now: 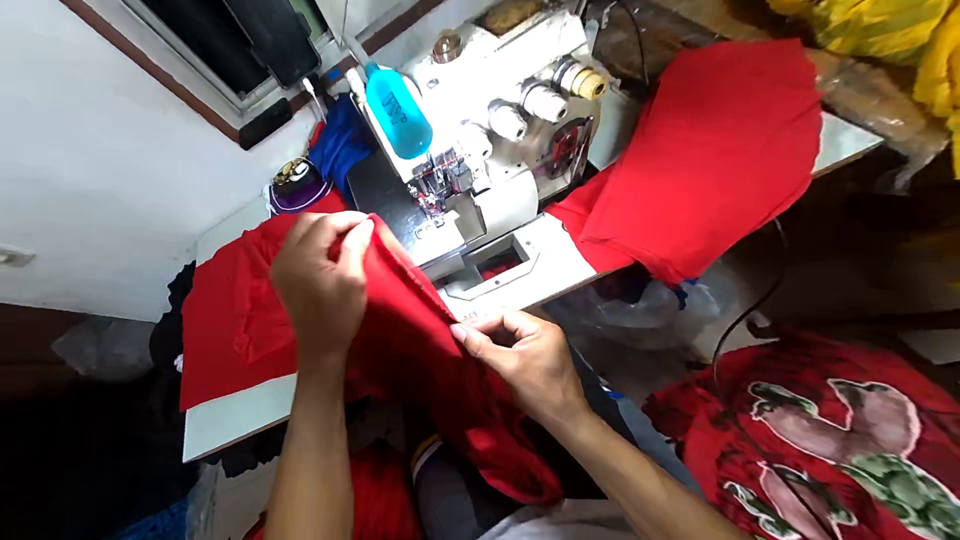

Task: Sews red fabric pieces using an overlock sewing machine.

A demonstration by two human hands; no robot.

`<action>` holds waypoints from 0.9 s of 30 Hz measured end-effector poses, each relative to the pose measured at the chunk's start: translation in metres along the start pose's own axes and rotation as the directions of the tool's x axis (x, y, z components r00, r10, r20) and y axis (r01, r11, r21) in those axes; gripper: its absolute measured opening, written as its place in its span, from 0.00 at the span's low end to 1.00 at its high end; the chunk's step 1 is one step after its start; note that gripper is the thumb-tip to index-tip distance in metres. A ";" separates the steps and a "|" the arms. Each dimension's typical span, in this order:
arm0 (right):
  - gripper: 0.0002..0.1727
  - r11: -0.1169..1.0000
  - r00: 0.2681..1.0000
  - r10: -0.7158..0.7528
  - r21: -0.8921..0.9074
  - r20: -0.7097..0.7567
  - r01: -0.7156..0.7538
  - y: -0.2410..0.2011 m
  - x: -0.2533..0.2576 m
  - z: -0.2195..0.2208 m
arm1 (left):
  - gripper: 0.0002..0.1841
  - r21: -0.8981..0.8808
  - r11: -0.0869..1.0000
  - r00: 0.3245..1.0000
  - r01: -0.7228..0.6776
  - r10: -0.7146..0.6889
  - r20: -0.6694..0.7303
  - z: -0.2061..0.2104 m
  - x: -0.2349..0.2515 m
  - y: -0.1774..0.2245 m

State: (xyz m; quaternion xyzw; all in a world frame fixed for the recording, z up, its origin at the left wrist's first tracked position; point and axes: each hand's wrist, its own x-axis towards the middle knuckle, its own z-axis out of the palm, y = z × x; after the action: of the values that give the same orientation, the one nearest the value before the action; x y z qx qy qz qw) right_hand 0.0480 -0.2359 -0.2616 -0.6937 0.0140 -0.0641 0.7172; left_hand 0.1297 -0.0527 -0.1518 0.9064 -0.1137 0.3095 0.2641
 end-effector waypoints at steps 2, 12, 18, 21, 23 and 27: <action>0.13 0.985 0.984 0.164 0.042 0.063 -0.167 0.015 0.008 -0.005 | 0.07 0.046 0.997 0.994 0.058 -0.062 0.090 0.033 0.002 -0.015; 0.09 0.931 0.921 0.301 0.132 0.246 -0.340 0.032 -0.002 -0.027 | 0.16 0.324 0.939 0.994 -0.112 0.103 0.045 0.088 -0.059 0.004; 0.08 0.891 0.943 0.245 0.331 0.227 -0.311 0.021 -0.004 -0.041 | 0.22 0.063 0.993 0.983 -0.098 0.087 0.162 0.084 -0.074 0.010; 0.10 0.860 0.932 0.278 0.371 0.235 -0.350 0.007 0.007 -0.040 | 0.21 0.058 0.997 0.985 -0.057 0.047 0.167 0.081 -0.066 0.008; 0.10 0.843 0.916 0.323 0.368 0.238 -0.393 0.000 0.010 -0.040 | 0.20 0.059 0.997 0.982 -0.058 0.047 0.181 0.080 -0.064 0.007; 0.10 0.823 0.916 0.330 0.405 0.230 -0.398 0.001 0.020 -0.033 | 0.21 0.106 0.992 0.972 -0.073 0.046 0.231 0.078 -0.050 -0.001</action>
State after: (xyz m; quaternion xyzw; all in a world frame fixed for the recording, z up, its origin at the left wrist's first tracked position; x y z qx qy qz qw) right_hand 0.0645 -0.2712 -0.2628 -0.4992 0.0774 0.1249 0.8540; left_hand 0.1307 -0.0925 -0.2357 0.9457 -0.1526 0.2170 0.1877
